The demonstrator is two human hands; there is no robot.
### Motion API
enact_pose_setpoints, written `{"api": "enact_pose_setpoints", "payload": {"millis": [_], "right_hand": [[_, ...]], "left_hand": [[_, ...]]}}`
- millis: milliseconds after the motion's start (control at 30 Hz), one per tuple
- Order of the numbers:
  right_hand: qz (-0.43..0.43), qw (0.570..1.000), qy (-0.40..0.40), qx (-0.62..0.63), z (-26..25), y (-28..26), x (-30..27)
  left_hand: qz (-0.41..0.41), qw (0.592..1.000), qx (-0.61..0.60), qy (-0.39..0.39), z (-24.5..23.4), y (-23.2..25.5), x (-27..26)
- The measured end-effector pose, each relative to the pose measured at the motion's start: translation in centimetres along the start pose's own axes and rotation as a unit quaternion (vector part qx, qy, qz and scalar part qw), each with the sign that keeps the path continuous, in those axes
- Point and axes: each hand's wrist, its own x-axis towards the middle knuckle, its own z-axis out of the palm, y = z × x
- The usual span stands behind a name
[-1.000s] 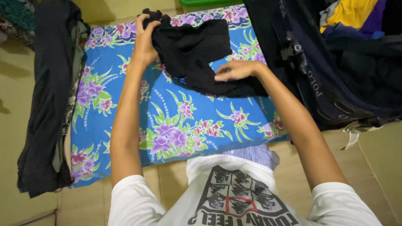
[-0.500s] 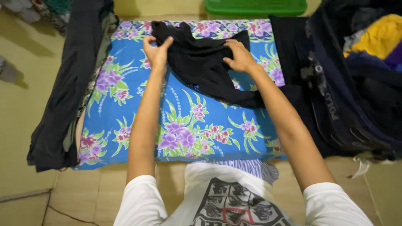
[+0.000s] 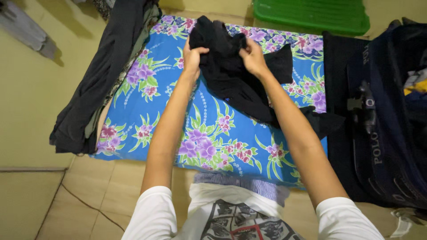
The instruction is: The person packs a suitcase by taking clothes out, folding them individually by hand on a bed with a floral sheet, and placing them back inside.
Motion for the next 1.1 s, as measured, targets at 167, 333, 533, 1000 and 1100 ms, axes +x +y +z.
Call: {"api": "enact_pose_setpoints", "payload": {"millis": [167, 333, 533, 1000, 1100], "right_hand": [[-0.075, 0.982, 0.090, 0.151, -1.6, -1.1, 2.2], [-0.065, 0.977, 0.030, 0.203, -2.5, -3.8, 3.9], [-0.096, 0.977, 0.024, 0.188, 0.6, -4.7, 4.5], [-0.069, 0.981, 0.095, 0.156, 8.4, -4.6, 10.9], [-0.008, 0.982, 0.116, 0.148, 10.9, -4.5, 11.7]], "left_hand": [[0.014, 0.999, 0.001, -0.029, -0.4, 3.1, -1.7], [-0.123, 0.976, -0.153, -0.089, -0.7, 6.9, -3.3], [-0.087, 0.987, 0.086, -0.105, -1.4, 5.6, -2.7], [0.028, 0.982, 0.175, -0.059, -6.9, 5.4, 2.8], [0.171, 0.962, 0.191, -0.098, -5.7, 5.2, 3.3]]}}
